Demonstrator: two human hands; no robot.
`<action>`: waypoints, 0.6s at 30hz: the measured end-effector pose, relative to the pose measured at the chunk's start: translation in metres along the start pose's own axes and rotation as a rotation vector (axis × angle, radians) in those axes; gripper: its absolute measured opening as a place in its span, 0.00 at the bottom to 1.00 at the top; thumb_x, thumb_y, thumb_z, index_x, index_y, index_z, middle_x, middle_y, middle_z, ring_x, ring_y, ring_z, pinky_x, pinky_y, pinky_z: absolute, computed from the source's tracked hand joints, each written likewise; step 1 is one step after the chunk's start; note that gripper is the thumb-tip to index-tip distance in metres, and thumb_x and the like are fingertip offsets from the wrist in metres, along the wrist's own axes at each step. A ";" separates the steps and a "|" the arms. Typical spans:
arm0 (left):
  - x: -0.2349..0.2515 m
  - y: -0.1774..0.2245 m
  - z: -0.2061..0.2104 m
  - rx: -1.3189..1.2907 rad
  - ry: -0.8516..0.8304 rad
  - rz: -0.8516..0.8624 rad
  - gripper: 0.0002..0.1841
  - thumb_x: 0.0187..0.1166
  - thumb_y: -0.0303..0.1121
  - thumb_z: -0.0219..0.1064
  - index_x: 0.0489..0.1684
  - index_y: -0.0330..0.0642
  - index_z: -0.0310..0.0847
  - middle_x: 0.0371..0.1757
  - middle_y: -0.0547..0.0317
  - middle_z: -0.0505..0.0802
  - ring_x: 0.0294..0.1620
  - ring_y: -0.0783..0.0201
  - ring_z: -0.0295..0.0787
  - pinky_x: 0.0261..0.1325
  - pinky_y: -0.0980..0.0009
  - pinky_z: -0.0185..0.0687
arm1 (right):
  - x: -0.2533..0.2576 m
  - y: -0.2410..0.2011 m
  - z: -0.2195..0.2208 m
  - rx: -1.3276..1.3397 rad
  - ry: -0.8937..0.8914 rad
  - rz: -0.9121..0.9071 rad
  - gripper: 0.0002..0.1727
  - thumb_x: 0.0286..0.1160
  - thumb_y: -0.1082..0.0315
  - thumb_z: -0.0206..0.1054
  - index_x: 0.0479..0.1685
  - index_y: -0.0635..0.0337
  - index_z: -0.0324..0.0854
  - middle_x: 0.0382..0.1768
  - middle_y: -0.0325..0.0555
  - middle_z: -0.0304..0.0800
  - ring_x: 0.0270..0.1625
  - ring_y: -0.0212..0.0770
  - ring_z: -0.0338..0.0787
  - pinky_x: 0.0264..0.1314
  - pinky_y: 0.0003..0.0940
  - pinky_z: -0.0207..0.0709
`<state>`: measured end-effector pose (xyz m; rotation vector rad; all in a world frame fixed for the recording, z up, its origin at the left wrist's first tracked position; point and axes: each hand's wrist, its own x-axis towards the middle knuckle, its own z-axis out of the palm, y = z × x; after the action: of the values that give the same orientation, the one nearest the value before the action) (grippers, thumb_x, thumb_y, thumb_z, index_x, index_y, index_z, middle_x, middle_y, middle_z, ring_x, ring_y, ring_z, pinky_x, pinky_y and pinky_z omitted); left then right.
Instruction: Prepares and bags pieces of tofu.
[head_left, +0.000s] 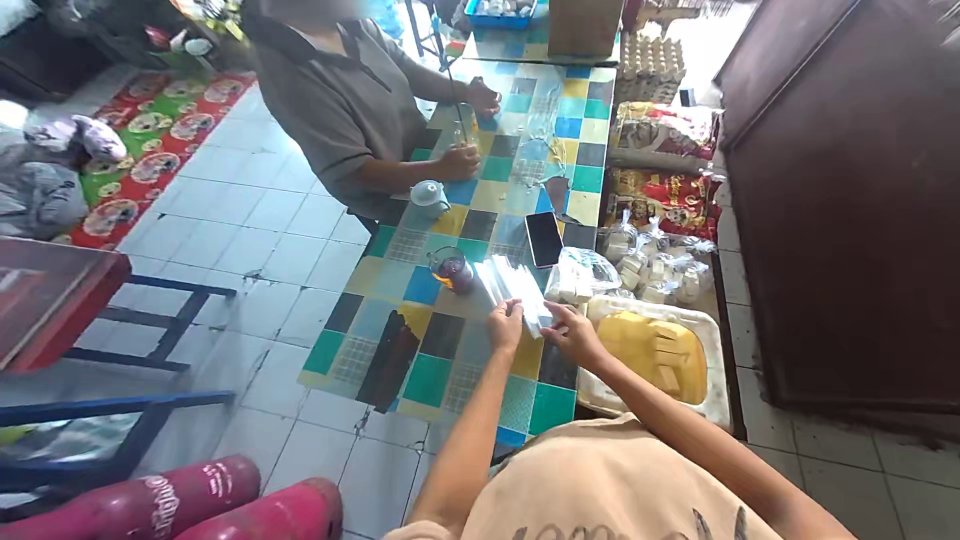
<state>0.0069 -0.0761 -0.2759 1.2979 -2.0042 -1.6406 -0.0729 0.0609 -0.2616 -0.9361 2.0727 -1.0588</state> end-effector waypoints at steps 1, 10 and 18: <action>-0.001 0.003 -0.002 0.013 -0.037 -0.002 0.13 0.87 0.27 0.61 0.60 0.28 0.85 0.52 0.39 0.93 0.51 0.54 0.90 0.63 0.58 0.81 | 0.011 -0.004 0.006 -0.051 0.002 -0.018 0.30 0.83 0.65 0.67 0.83 0.65 0.71 0.75 0.66 0.79 0.64 0.55 0.89 0.69 0.45 0.81; 0.000 0.003 -0.016 0.397 -0.068 0.495 0.16 0.84 0.22 0.53 0.58 0.23 0.84 0.62 0.31 0.89 0.68 0.40 0.86 0.74 0.51 0.76 | 0.057 -0.048 -0.006 -0.540 -0.128 0.028 0.16 0.84 0.69 0.61 0.59 0.72 0.85 0.63 0.66 0.87 0.71 0.62 0.84 0.76 0.57 0.73; 0.012 -0.009 -0.013 0.592 0.038 0.572 0.14 0.82 0.26 0.59 0.53 0.36 0.93 0.60 0.41 0.93 0.67 0.40 0.86 0.75 0.44 0.70 | 0.055 -0.045 -0.018 -0.554 -0.174 0.117 0.20 0.76 0.76 0.67 0.67 0.73 0.78 0.63 0.69 0.86 0.68 0.66 0.86 0.73 0.61 0.75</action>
<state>0.0134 -0.0932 -0.2835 0.7514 -2.6169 -0.7891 -0.1034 0.0049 -0.2260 -1.1012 2.2781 -0.3223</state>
